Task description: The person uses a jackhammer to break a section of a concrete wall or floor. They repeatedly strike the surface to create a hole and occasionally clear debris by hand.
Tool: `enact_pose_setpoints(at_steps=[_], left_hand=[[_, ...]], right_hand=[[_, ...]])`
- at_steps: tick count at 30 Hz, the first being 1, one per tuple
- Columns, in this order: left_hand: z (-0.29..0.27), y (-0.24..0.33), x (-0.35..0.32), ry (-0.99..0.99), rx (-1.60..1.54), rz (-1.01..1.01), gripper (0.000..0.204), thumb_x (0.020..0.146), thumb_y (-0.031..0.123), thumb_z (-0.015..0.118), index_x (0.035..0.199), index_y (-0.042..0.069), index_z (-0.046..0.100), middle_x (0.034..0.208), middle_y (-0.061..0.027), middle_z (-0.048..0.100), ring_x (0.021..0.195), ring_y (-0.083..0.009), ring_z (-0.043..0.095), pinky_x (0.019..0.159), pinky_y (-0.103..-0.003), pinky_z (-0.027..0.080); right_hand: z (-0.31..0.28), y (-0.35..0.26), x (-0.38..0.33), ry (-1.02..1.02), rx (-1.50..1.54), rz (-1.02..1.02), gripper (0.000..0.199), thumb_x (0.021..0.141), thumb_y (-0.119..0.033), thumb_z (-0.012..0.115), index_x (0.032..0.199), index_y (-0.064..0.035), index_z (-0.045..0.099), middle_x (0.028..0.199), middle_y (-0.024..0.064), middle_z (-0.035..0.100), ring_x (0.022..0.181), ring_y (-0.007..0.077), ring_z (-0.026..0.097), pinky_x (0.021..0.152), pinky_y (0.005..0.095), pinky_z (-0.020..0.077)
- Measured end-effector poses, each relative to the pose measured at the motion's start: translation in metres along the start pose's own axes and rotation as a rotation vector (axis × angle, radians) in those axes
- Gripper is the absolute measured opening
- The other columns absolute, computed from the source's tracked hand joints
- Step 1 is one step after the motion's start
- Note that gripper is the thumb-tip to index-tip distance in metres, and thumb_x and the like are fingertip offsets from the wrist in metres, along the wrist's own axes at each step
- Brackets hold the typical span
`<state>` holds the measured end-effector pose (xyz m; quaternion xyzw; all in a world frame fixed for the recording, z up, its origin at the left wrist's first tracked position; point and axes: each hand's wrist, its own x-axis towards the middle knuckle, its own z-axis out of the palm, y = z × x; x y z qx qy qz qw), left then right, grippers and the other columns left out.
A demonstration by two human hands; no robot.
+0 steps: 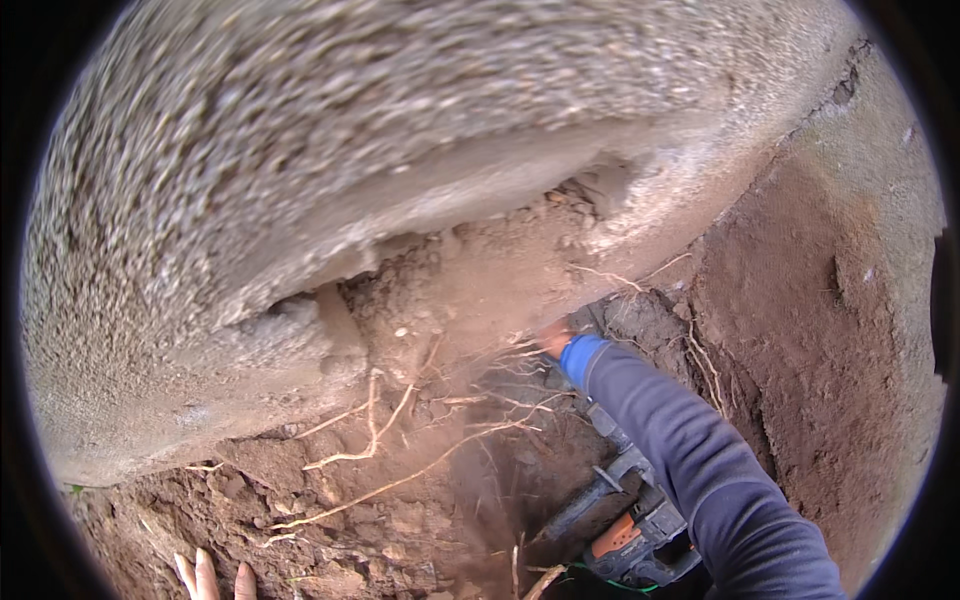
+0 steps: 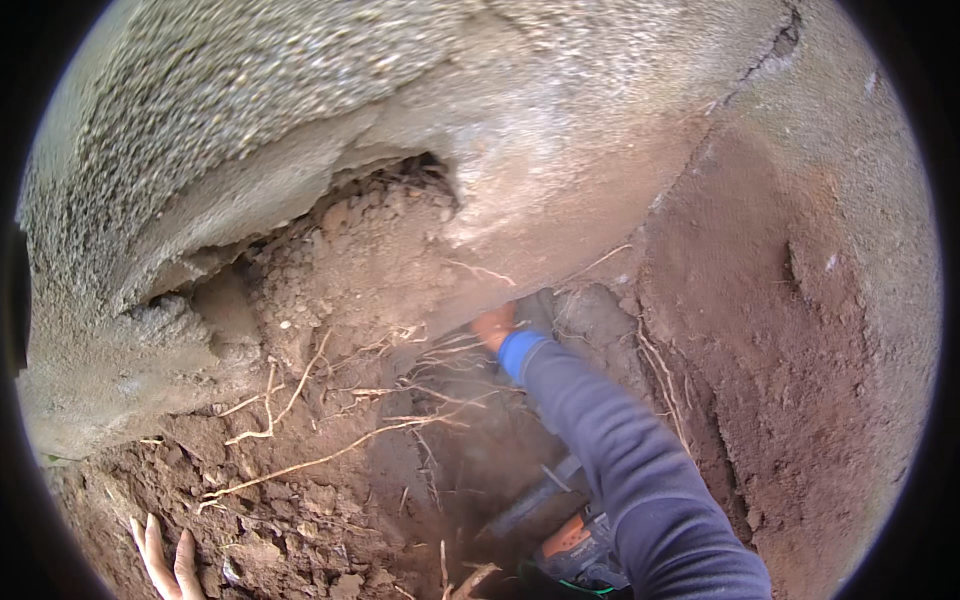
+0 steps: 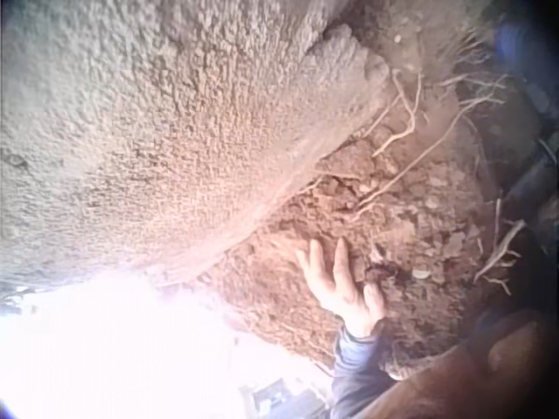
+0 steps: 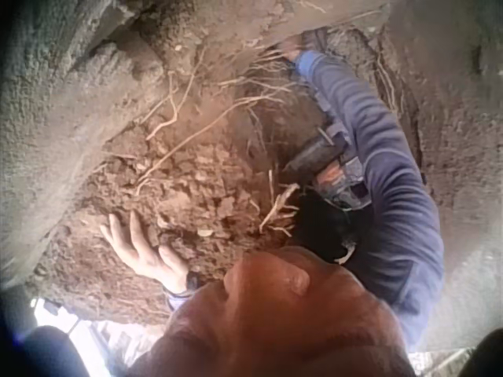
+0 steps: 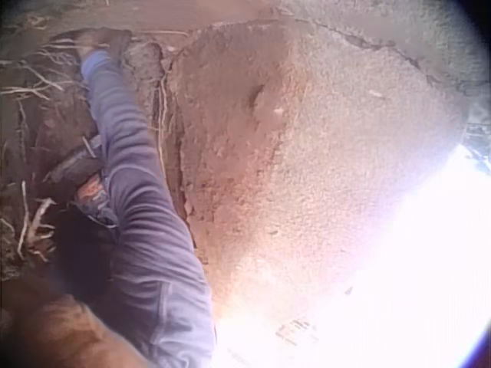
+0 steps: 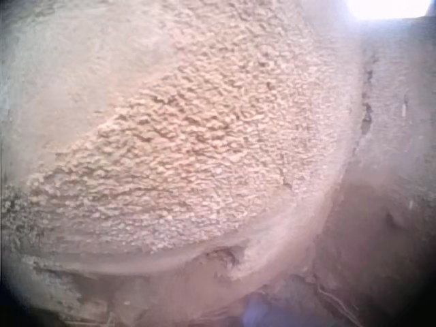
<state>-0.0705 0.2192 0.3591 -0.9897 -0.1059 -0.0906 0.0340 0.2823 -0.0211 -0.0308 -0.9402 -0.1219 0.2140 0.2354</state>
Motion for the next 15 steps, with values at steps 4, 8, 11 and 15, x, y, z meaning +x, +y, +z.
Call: enact_pose_setpoints(at_steps=[4, 8, 11, 15], left_hand=[[0.001, 0.001, 0.001, 0.019, -0.003, 0.024, 0.075, 0.099, 0.059, 0.037, 0.132, -0.004, 0.063, 0.147, -0.0274, 0.048, 0.141, -0.053, 0.036, 0.117, -0.063, 0.028], [0.002, 0.001, 0.002, 0.017, 0.001, 0.025, 0.075, 0.099, 0.059, 0.038, 0.131, -0.004, 0.063, 0.147, -0.0276, 0.049, 0.141, -0.0529, 0.037, 0.116, -0.063, 0.029], [0.002, 0.003, 0.001, 0.016, 0.008, 0.024, 0.075, 0.098, 0.059, 0.038, 0.131, -0.004, 0.063, 0.147, -0.0275, 0.049, 0.14, -0.0528, 0.038, 0.116, -0.063, 0.029], [0.002, 0.005, 0.0, 0.04, -0.003, 0.036, 0.07, 0.1, 0.055, 0.039, 0.13, -0.004, 0.063, 0.146, -0.027, 0.049, 0.141, -0.0518, 0.038, 0.116, -0.062, 0.029]], right_hand=[[0.005, -0.03, -0.016, -0.055, -0.082, -0.096, 0.029, 0.087, -0.023, 0.065, 0.109, -0.0063, 0.074, 0.117, 0.0193, 0.071, 0.111, 0.0337, 0.067, 0.094, 0.0429, 0.0529], [0.006, -0.055, -0.025, -0.109, -0.153, -0.165, 0.029, 0.087, -0.024, 0.065, 0.109, -0.0067, 0.074, 0.118, 0.019, 0.07, 0.111, 0.033, 0.067, 0.093, 0.043, 0.0531], [0.008, -0.069, -0.029, -0.165, -0.198, -0.183, 0.029, 0.087, -0.024, 0.065, 0.109, -0.007, 0.074, 0.118, 0.0188, 0.07, 0.111, 0.0326, 0.067, 0.093, 0.0431, 0.0532], [0.033, -0.072, -0.062, -0.031, -0.321, -0.258, 0.032, 0.088, -0.028, 0.065, 0.114, -0.0097, 0.071, 0.124, 0.0174, 0.067, 0.113, 0.0296, 0.065, 0.089, 0.0448, 0.0539]])
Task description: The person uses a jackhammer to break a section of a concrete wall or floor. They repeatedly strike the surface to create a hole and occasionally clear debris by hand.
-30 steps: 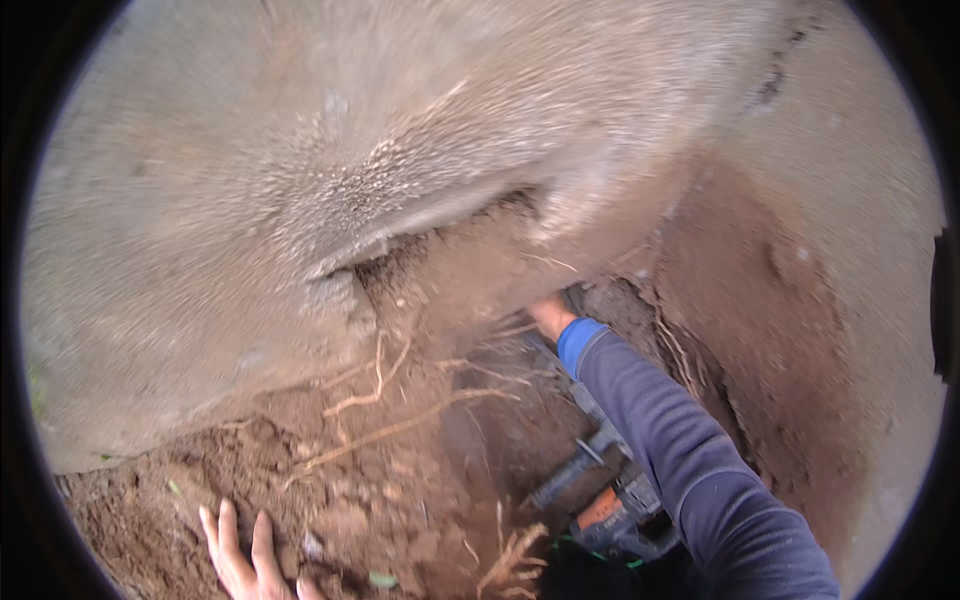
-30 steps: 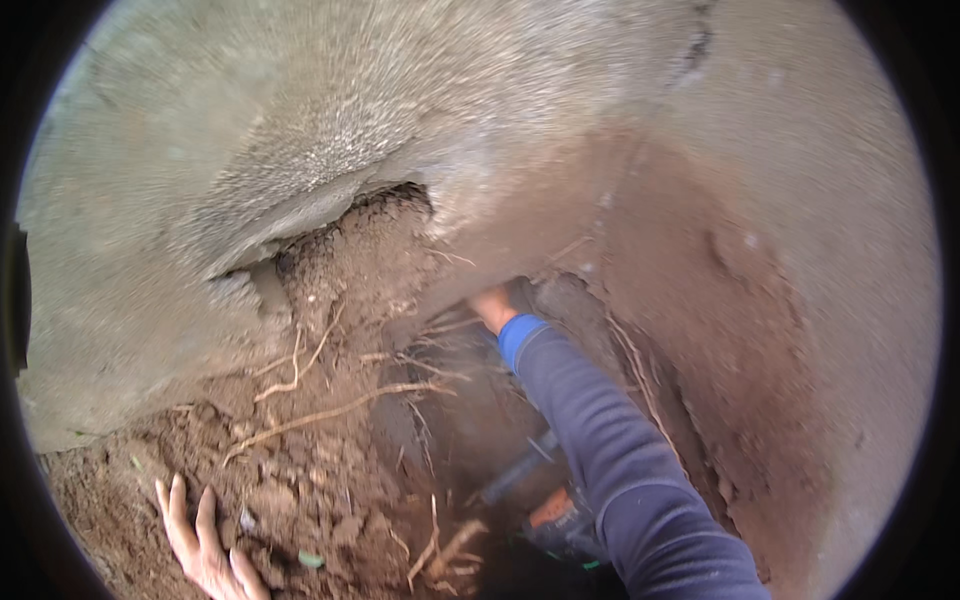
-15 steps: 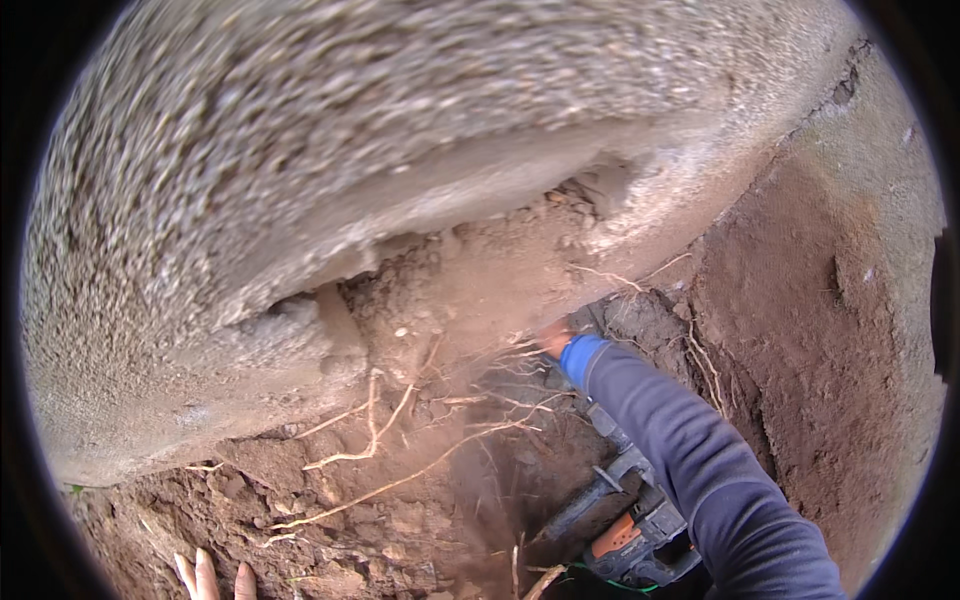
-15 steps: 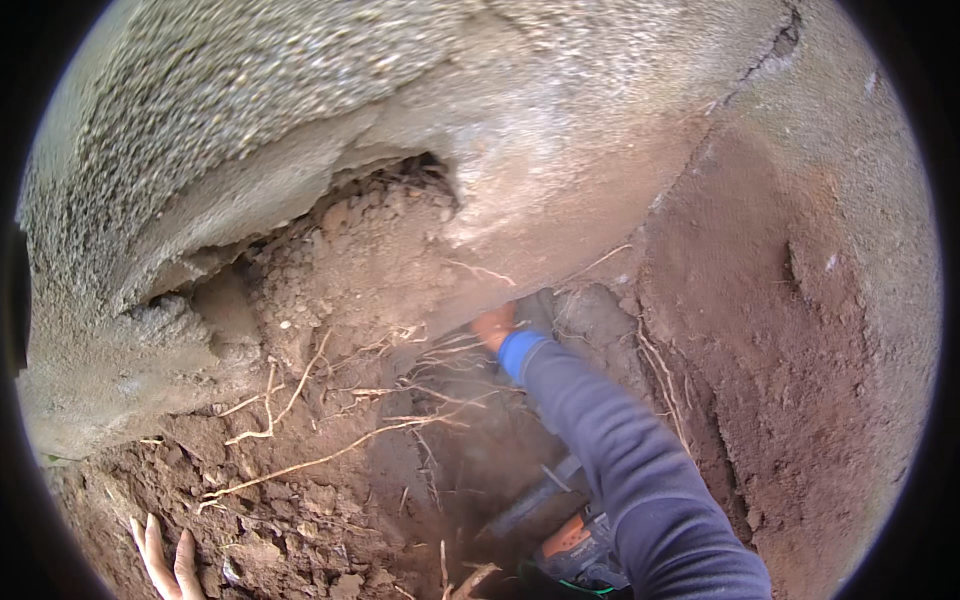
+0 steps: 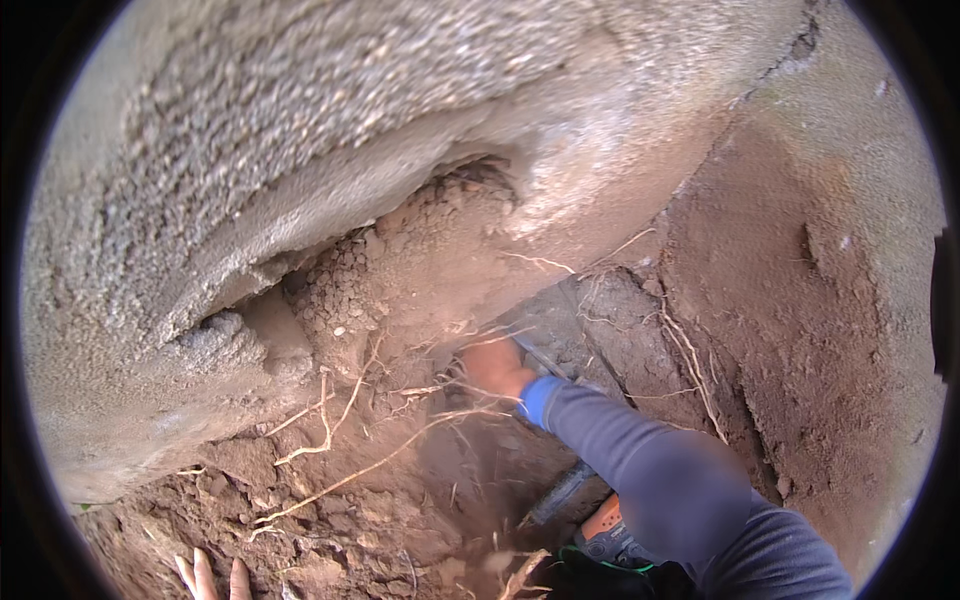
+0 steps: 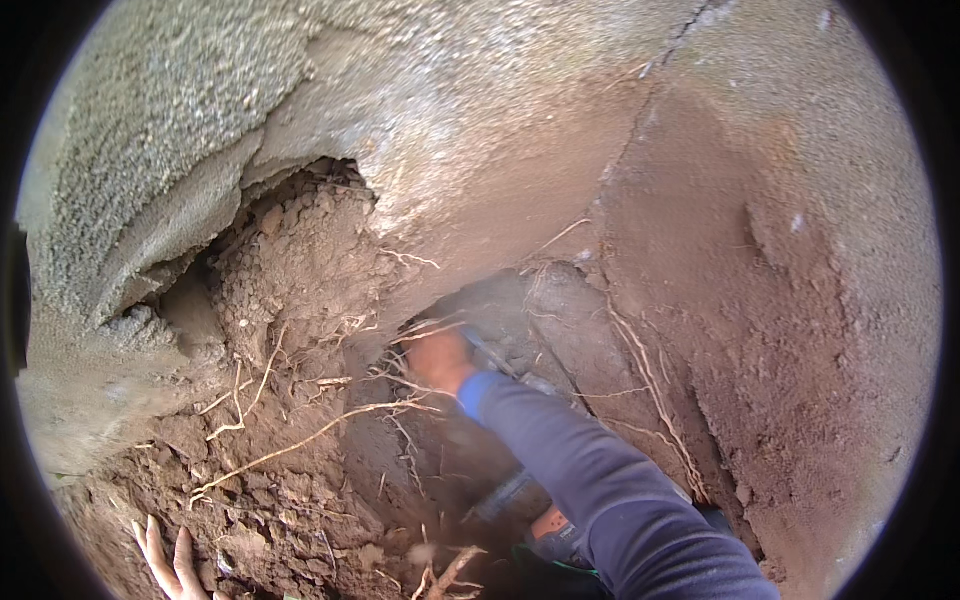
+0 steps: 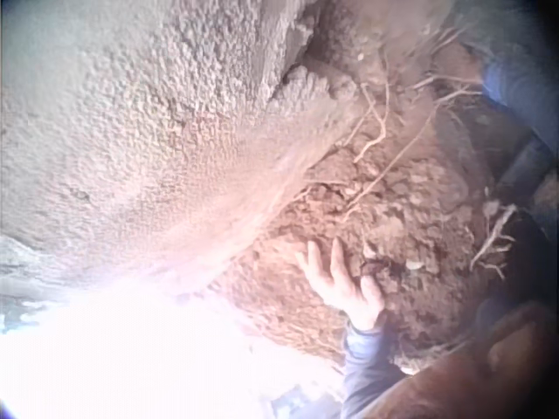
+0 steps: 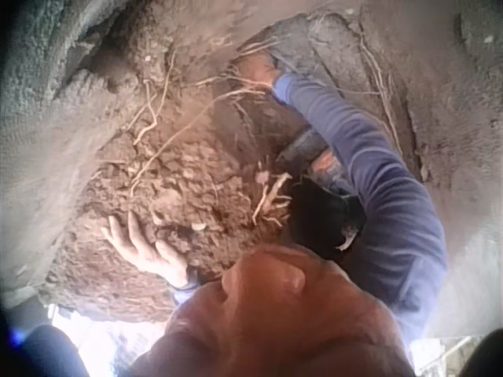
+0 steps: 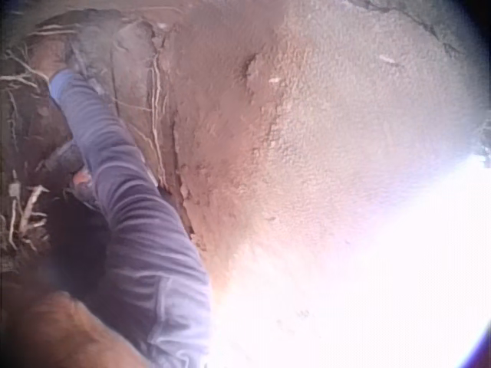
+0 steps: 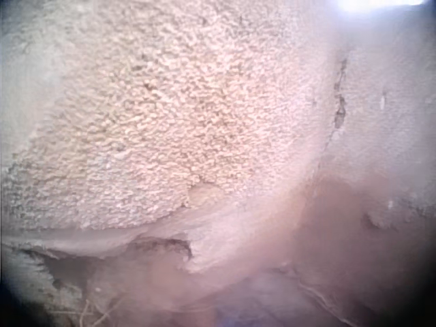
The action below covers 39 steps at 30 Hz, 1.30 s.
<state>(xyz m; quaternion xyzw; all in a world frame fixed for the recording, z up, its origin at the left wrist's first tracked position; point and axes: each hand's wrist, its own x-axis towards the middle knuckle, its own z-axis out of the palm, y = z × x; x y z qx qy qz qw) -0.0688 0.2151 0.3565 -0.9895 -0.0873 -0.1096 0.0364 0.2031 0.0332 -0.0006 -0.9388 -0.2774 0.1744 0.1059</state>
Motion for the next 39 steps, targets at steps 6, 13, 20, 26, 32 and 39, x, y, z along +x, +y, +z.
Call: enact_pose_setpoints(at_steps=[6, 13, 20, 26, 32, 39], left_hand=[[0.001, 0.0, 0.0, 0.013, 0.004, 0.016, 0.069, 0.102, 0.055, 0.038, 0.132, -0.002, 0.062, 0.149, -0.0255, 0.048, 0.143, -0.0495, 0.036, 0.117, -0.061, 0.028], [0.003, 0.004, -0.001, 0.002, 0.003, -0.01, 0.07, 0.101, 0.056, 0.037, 0.131, -0.002, 0.063, 0.148, -0.0256, 0.049, 0.143, -0.0484, 0.037, 0.117, -0.061, 0.027], [0.003, 0.002, -0.001, 0.022, 0.002, 0.001, 0.065, 0.102, 0.052, 0.04, 0.131, -0.002, 0.063, 0.147, -0.0248, 0.05, 0.143, -0.0483, 0.037, 0.117, -0.062, 0.027], [0.005, -0.011, -0.009, 0.074, 0.014, 0.069, 0.06, 0.101, 0.05, 0.045, 0.129, 0.0, 0.064, 0.146, -0.023, 0.051, 0.142, -0.0486, 0.038, 0.117, -0.061, 0.029], [0.012, -0.023, -0.021, 0.057, 0.106, 0.041, 0.064, 0.099, 0.049, 0.041, 0.131, -0.004, 0.06, 0.152, -0.0237, 0.044, 0.146, -0.0473, 0.032, 0.117, -0.056, 0.027], [0.019, -0.026, -0.024, 0.16, 0.105, 0.078, 0.053, 0.098, 0.04, 0.049, 0.129, 0.0, 0.064, 0.151, -0.0208, 0.047, 0.146, -0.0427, 0.034, 0.119, -0.052, 0.027]], right_hand=[[0.006, 0.038, -0.056, -0.121, 0.477, -0.298, 0.037, 0.094, -0.029, 0.057, 0.125, -0.0093, 0.065, 0.136, 0.0188, 0.059, 0.124, 0.0303, 0.058, 0.098, 0.044, 0.0505], [-0.049, 0.08, 0.008, 0.014, 0.009, -0.048, 0.038, 0.096, -0.034, 0.053, 0.119, -0.0111, 0.072, 0.132, 0.0141, 0.063, 0.128, 0.0281, 0.054, 0.105, 0.0467, 0.0403], [-0.025, 0.095, -0.061, -0.036, -0.059, -0.056, 0.045, 0.094, -0.039, 0.057, 0.124, -0.0056, 0.066, 0.131, 0.0175, 0.062, 0.123, 0.038, 0.057, 0.11, 0.0457, 0.0403], [-0.067, 0.066, -0.185, -0.234, 0.052, 0.279, 0.042, 0.088, -0.035, 0.068, 0.115, -0.003, 0.066, 0.122, 0.0209, 0.063, 0.113, 0.0396, 0.06, 0.099, 0.051, 0.0468], [-0.071, 0.023, -0.378, 0.533, 0.285, 0.329, 0.036, 0.08, -0.019, 0.077, 0.109, -0.0017, 0.064, 0.106, 0.0197, 0.064, 0.096, 0.0424, 0.063, 0.081, 0.0522, 0.0525], [-0.026, -0.023, -0.471, -0.041, 0.821, 1.149, 0.086, 0.078, -0.034, 0.074, 0.143, 0.0085, 0.037, 0.138, 0.0348, 0.046, 0.127, 0.0478, 0.05, 0.108, 0.049, 0.044]])
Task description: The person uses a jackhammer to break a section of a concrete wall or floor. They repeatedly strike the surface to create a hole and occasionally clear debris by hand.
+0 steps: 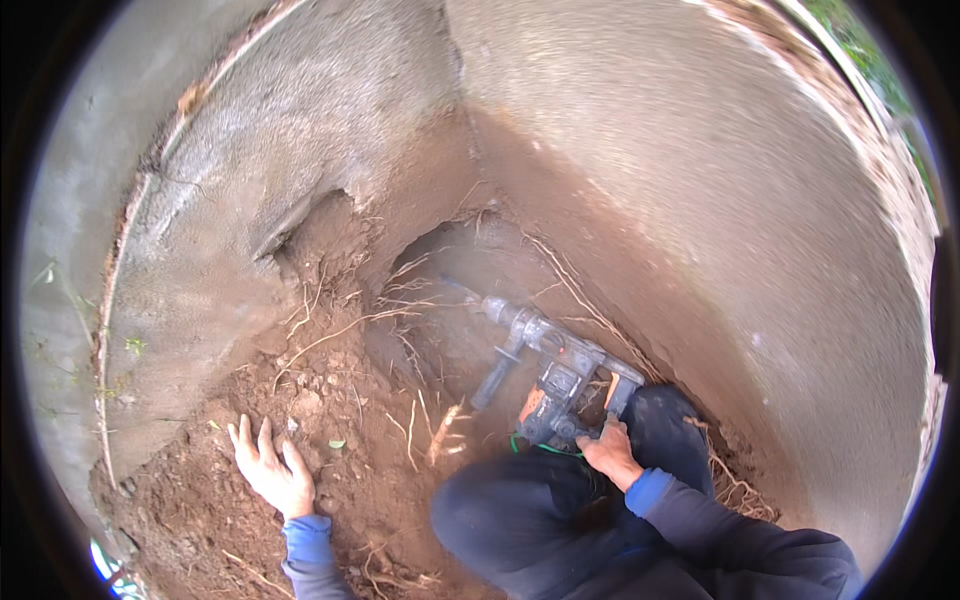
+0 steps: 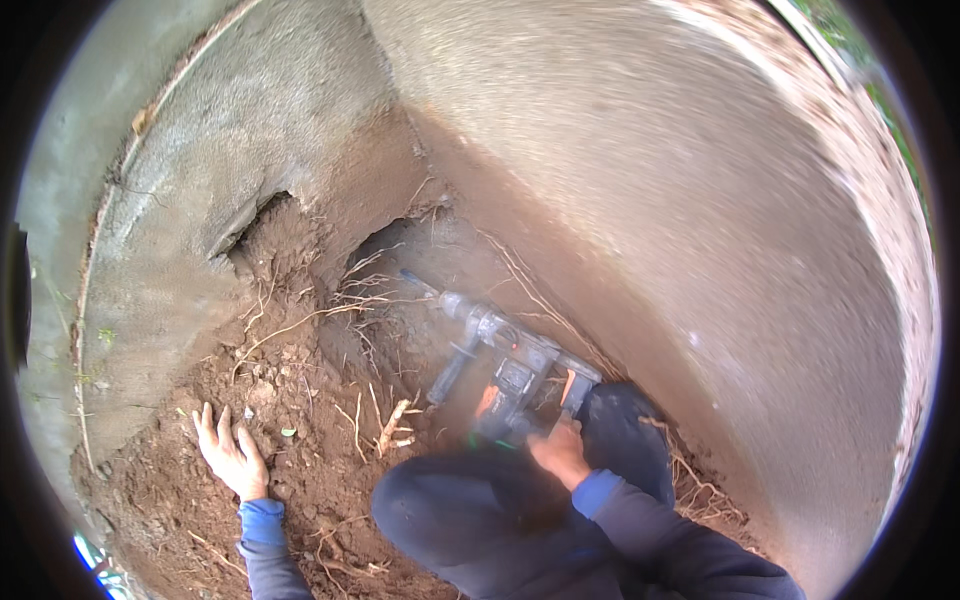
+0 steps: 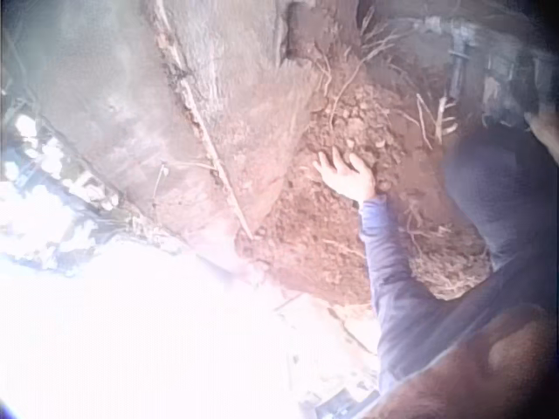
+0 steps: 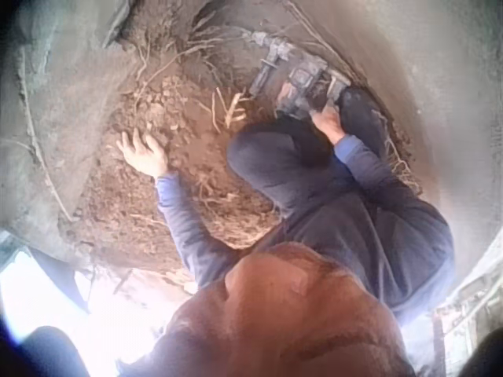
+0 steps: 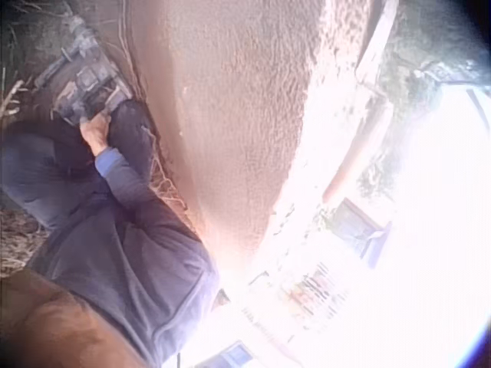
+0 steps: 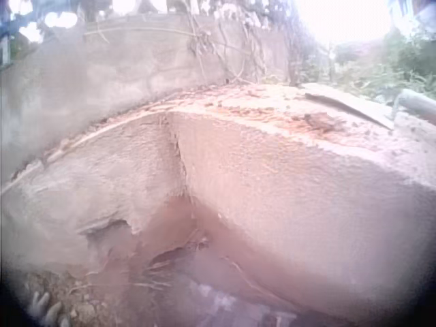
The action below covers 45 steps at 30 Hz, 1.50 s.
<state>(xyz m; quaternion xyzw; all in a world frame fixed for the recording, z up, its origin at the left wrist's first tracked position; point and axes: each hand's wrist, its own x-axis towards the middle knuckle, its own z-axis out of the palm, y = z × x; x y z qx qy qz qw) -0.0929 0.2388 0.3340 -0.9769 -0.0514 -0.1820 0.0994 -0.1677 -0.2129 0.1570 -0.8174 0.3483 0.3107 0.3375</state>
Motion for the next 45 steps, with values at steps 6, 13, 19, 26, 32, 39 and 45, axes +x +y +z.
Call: enact_pose_setpoints(at_steps=[6, 13, 19, 26, 32, 39, 45], left_hand=[[0.005, -0.006, -0.002, 0.013, -0.006, 0.007, 0.049, 0.094, 0.035, 0.054, 0.127, 0.001, 0.067, 0.15, -0.0199, 0.049, 0.144, -0.0432, 0.036, 0.118, -0.053, 0.028], [0.011, -0.012, 0.001, 0.037, 0.032, 0.042, 0.047, 0.095, 0.035, 0.053, 0.123, 0.0, 0.069, 0.144, -0.0234, 0.053, 0.14, -0.0437, 0.041, 0.116, -0.052, 0.034], [0.011, -0.012, 0.004, 0.029, 0.011, 0.032, 0.044, 0.096, 0.032, 0.053, 0.12, 0.0, 0.071, 0.143, -0.0243, 0.055, 0.139, -0.0433, 0.042, 0.117, -0.051, 0.033], [0.01, -0.012, 0.005, 0.005, 0.014, 0.026, 0.045, 0.097, 0.032, 0.053, 0.122, 0.0, 0.07, 0.143, -0.0241, 0.054, 0.14, -0.0424, 0.042, 0.118, -0.05, 0.033], [0.01, -0.01, 0.005, 0.037, -0.015, 0.03, 0.046, 0.094, 0.034, 0.054, 0.119, -0.002, 0.072, 0.141, -0.025, 0.055, 0.137, -0.0424, 0.045, 0.116, -0.049, 0.035], [0.011, -0.008, 0.003, 0.071, -0.006, 0.03, 0.045, 0.094, 0.034, 0.056, 0.117, -0.001, 0.072, 0.141, -0.0245, 0.056, 0.136, -0.0436, 0.046, 0.116, -0.05, 0.035], [0.01, -0.007, 0.003, 0.08, 0.049, 0.021, 0.042, 0.094, 0.033, 0.058, 0.116, 0.001, 0.073, 0.138, -0.0229, 0.058, 0.136, -0.0426, 0.046, 0.116, -0.05, 0.036]], right_hand=[[0.0, 0.017, -0.004, 0.051, 0.134, -0.116, 0.086, 0.078, -0.027, 0.076, 0.143, 0.0088, 0.033, 0.134, 0.0315, 0.048, 0.124, 0.0474, 0.051, 0.105, 0.048, 0.0462], [-0.004, 0.013, -0.017, 0.102, 0.277, -0.12, 0.107, 0.08, -0.027, 0.08, 0.151, 0.0163, 0.014, 0.145, 0.0344, 0.037, 0.133, 0.0466, 0.046, 0.111, 0.0447, 0.0425], [-0.005, 0.018, -0.01, 0.089, 0.419, -0.077, 0.098, 0.077, -0.023, 0.077, 0.148, 0.0167, 0.023, 0.147, 0.039, 0.04, 0.139, 0.0452, 0.042, 0.118, 0.0427, 0.036], [-0.007, 0.015, 0.006, 0.044, 0.466, 0.155, 0.082, 0.08, -0.029, 0.074, 0.141, 0.0119, 0.037, 0.129, 0.036, 0.059, 0.123, 0.0457, 0.059, 0.106, 0.047, 0.047], [0.001, 0.022, 0.021, 0.136, 0.574, 0.1, 0.104, 0.073, -0.043, 0.083, 0.147, 0.0122, 0.034, 0.148, 0.0329, 0.045, 0.142, 0.0411, 0.042, 0.119, 0.0433, 0.0318], [0.01, 0.036, 0.028, 0.032, 0.971, -0.073, 0.107, 0.078, -0.051, 0.08, 0.149, 0.0125, 0.032, 0.158, 0.0284, 0.031, 0.149, 0.0352, 0.029, 0.121, 0.0398, 0.0267], [0.029, 0.04, 0.047, -0.279, 1.193, 0.23, 0.084, 0.088, -0.05, 0.073, 0.14, 0.0086, 0.044, 0.139, 0.0248, 0.053, 0.124, 0.0342, 0.057, 0.102, 0.0497, 0.0491]])
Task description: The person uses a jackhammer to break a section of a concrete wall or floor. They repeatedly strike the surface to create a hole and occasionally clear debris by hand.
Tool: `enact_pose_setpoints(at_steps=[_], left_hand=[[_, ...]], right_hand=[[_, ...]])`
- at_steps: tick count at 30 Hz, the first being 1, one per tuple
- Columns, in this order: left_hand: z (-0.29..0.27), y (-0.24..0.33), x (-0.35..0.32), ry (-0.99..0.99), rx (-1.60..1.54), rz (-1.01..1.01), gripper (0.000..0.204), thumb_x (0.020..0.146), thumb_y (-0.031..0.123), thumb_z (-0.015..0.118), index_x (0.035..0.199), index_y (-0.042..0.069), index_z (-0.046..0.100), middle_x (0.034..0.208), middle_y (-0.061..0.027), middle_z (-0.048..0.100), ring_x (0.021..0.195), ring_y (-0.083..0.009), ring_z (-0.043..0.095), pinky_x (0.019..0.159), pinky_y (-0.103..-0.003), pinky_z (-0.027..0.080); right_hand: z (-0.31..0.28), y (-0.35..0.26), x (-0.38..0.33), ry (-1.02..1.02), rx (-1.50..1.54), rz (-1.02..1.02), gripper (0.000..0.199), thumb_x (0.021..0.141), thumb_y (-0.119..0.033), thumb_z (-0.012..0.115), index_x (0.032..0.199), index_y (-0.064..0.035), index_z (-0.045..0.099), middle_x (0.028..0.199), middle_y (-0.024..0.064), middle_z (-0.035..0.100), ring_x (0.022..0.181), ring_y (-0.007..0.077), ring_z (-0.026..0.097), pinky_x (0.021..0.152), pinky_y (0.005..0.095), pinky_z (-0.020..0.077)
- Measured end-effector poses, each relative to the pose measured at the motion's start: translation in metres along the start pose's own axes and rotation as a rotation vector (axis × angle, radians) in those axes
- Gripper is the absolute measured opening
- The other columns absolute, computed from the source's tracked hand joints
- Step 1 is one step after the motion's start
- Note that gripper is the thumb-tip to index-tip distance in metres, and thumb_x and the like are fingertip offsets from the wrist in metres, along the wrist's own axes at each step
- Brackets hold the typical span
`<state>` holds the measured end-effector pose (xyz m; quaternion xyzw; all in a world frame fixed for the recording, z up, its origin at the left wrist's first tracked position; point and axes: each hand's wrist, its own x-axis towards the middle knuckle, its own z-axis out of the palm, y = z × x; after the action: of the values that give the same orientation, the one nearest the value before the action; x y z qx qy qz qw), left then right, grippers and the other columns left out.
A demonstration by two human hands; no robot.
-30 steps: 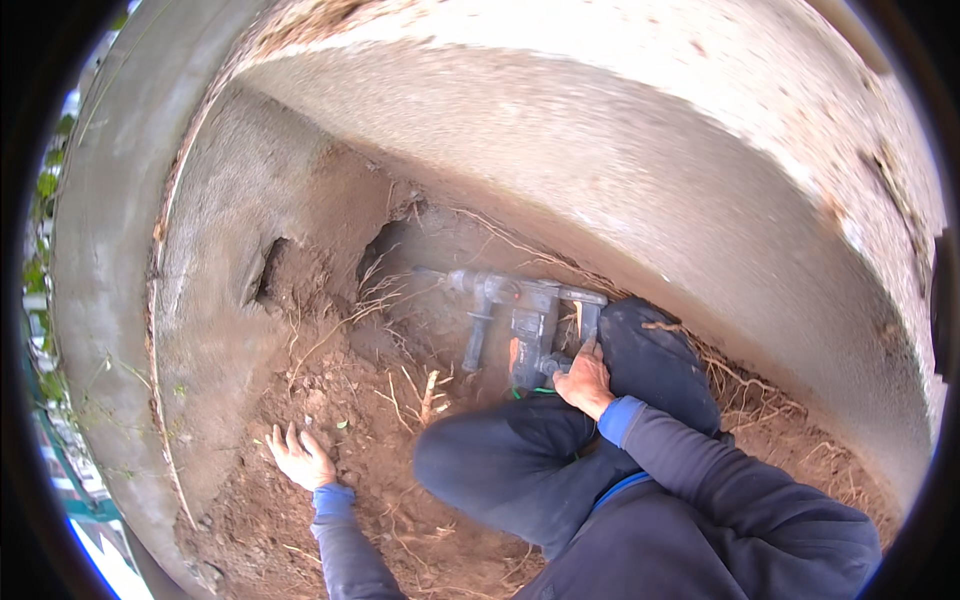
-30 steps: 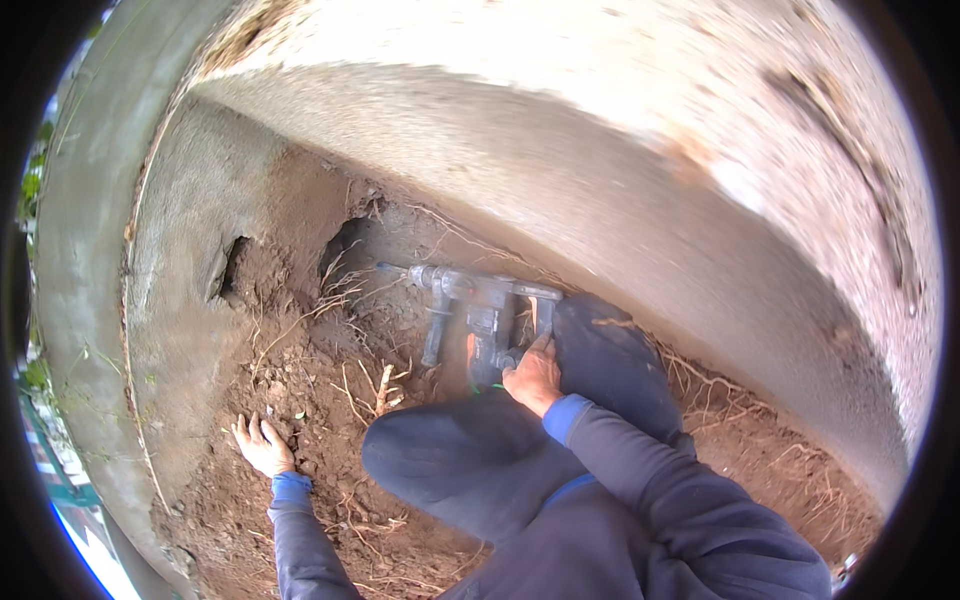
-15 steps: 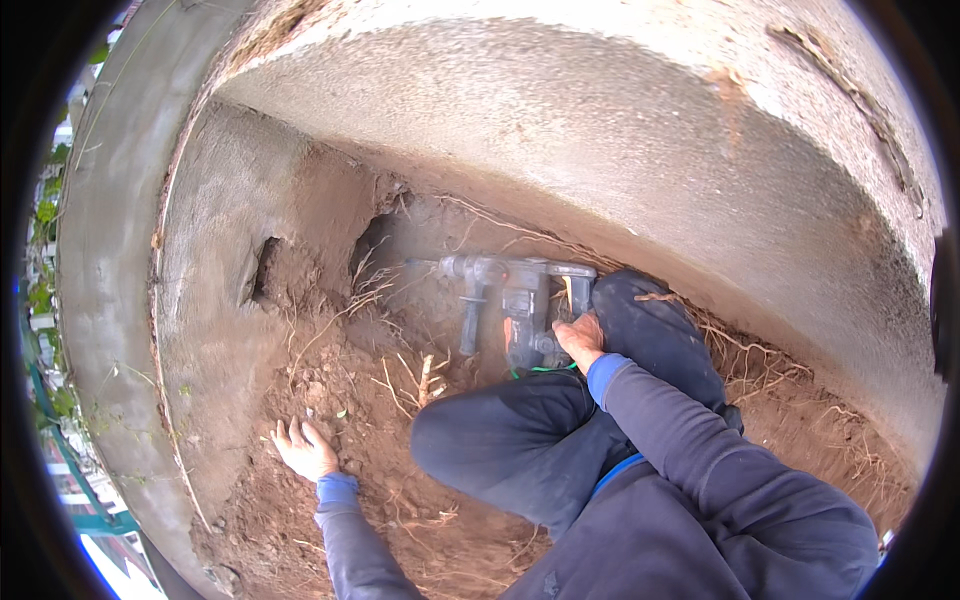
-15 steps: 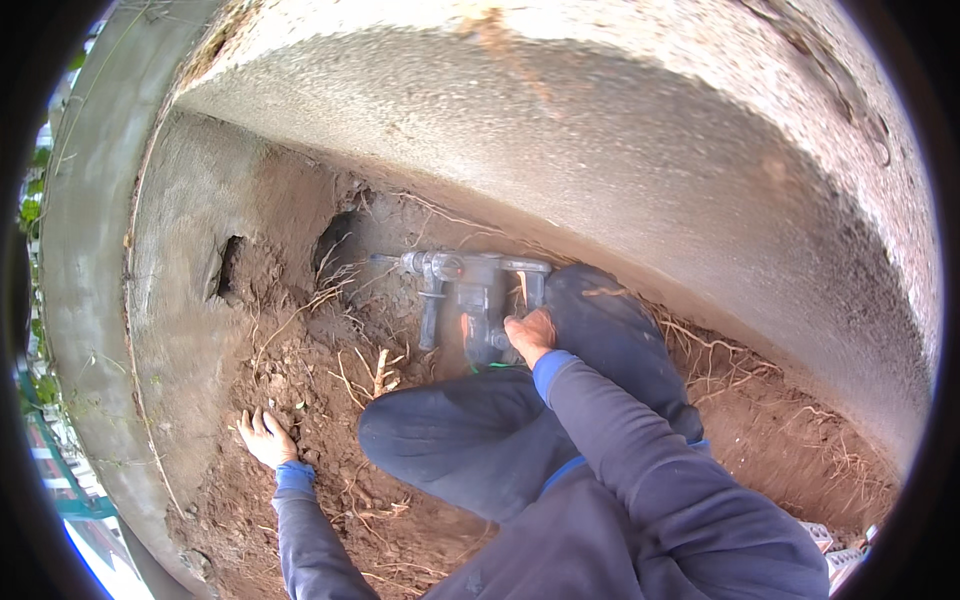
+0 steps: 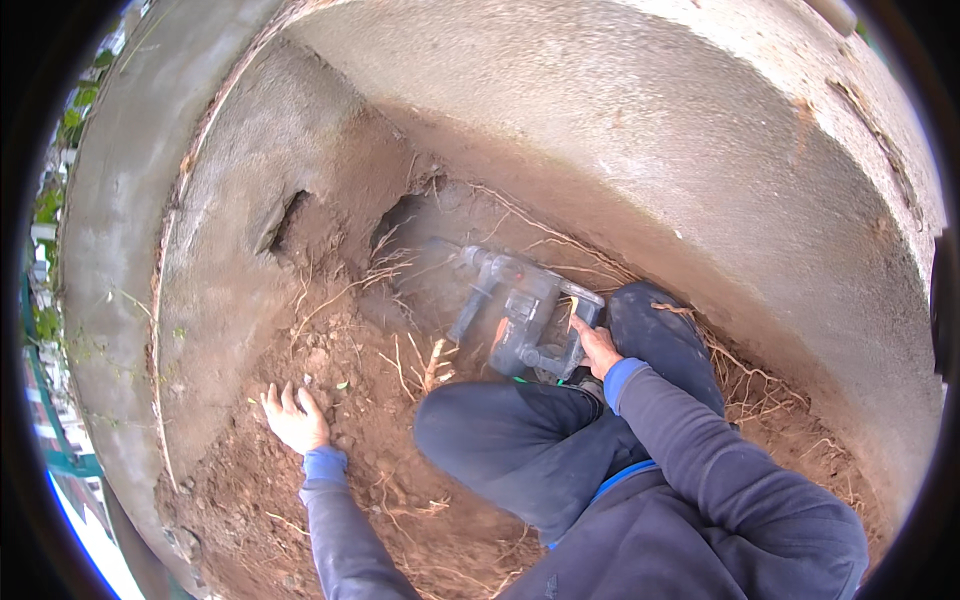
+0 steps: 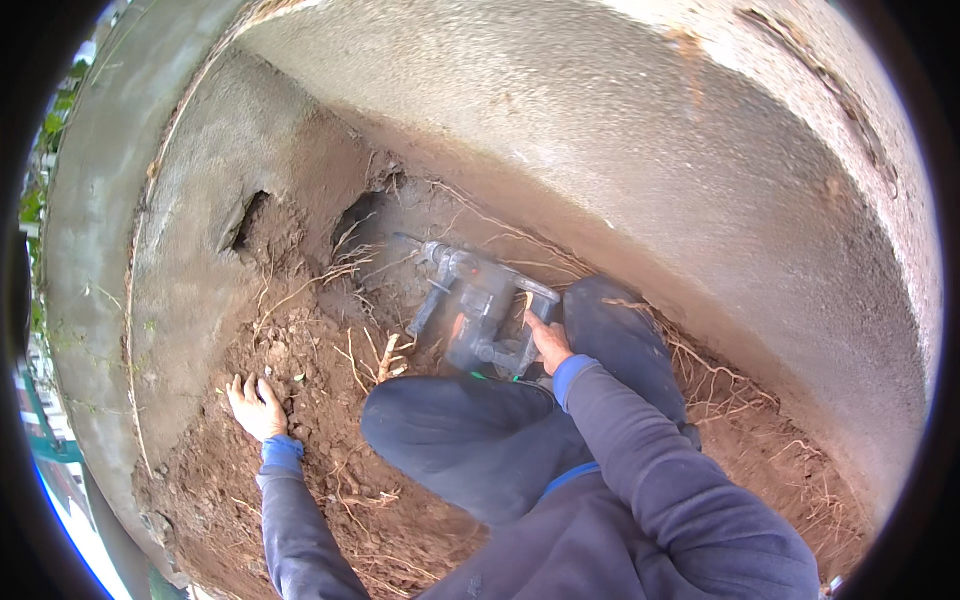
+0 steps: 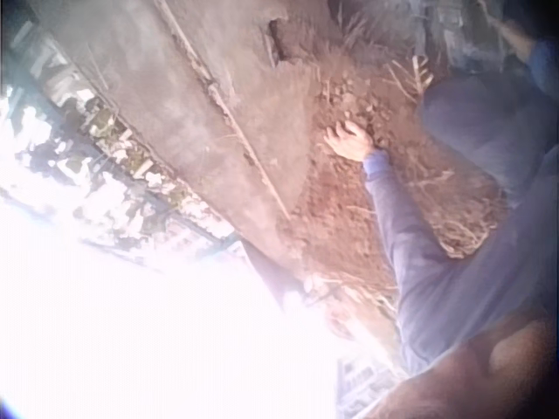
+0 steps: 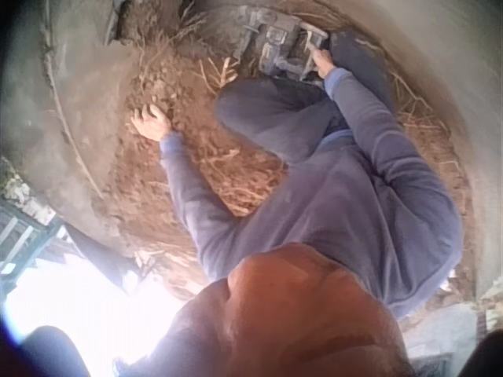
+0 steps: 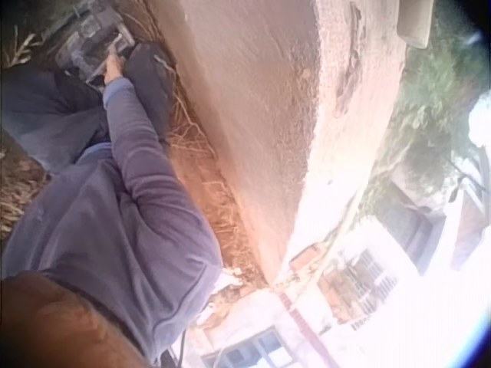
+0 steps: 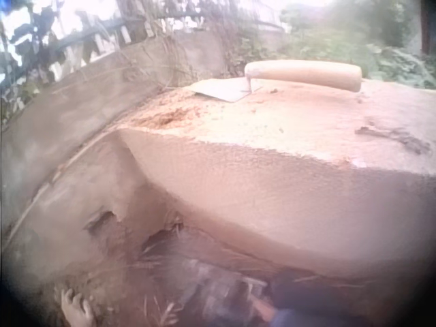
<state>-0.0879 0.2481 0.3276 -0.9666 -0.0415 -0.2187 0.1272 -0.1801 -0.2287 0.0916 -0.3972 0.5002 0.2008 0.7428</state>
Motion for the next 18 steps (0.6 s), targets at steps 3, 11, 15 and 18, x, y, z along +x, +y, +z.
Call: enact_pose_setpoints(at_steps=[3, 11, 15, 18], left_hand=[[0.001, 0.0, -0.001, 0.024, -0.03, 0.0, 0.042, 0.093, 0.033, 0.059, 0.117, 0.002, 0.073, 0.139, -0.0217, 0.058, 0.138, -0.041, 0.045, 0.115, -0.05, 0.035], [0.002, -0.002, -0.002, -0.01, -0.006, -0.018, 0.042, 0.094, 0.034, 0.059, 0.121, 0.004, 0.071, 0.142, -0.0178, 0.056, 0.14, -0.0394, 0.043, 0.116, -0.05, 0.034], [0.001, -0.001, -0.002, -0.012, -0.004, -0.009, 0.042, 0.094, 0.033, 0.059, 0.121, 0.004, 0.071, 0.142, -0.0181, 0.056, 0.141, -0.0394, 0.042, 0.116, -0.05, 0.034], [-0.001, 0.0, -0.002, -0.02, -0.024, -0.013, 0.041, 0.094, 0.032, 0.059, 0.121, 0.004, 0.071, 0.142, -0.0187, 0.056, 0.141, -0.0399, 0.042, 0.116, -0.05, 0.034]], right_hand=[[0.0, 0.01, 0.016, 0.051, 0.015, -0.023, 0.087, 0.087, -0.05, 0.073, 0.143, 0.0083, 0.041, 0.143, 0.0254, 0.051, 0.128, 0.0359, 0.055, 0.101, 0.0526, 0.05], [-0.003, 0.035, 0.062, 0.302, -0.153, -0.123, 0.085, 0.086, -0.048, 0.074, 0.143, 0.008, 0.043, 0.142, 0.025, 0.053, 0.132, 0.0353, 0.052, 0.101, 0.0467, 0.0482], [-0.005, 0.038, 0.069, 0.217, -0.014, -0.126, 0.058, 0.089, -0.038, 0.075, 0.126, 0.003, 0.056, 0.112, 0.018, 0.064, 0.094, 0.0291, 0.067, 0.076, 0.043, 0.056], [-0.004, 0.034, 0.062, 0.118, 0.081, -0.097, 0.061, 0.086, -0.041, 0.077, 0.121, 0.0056, 0.059, 0.116, 0.0185, 0.063, 0.1, 0.0294, 0.065, 0.085, 0.0435, 0.0541]])
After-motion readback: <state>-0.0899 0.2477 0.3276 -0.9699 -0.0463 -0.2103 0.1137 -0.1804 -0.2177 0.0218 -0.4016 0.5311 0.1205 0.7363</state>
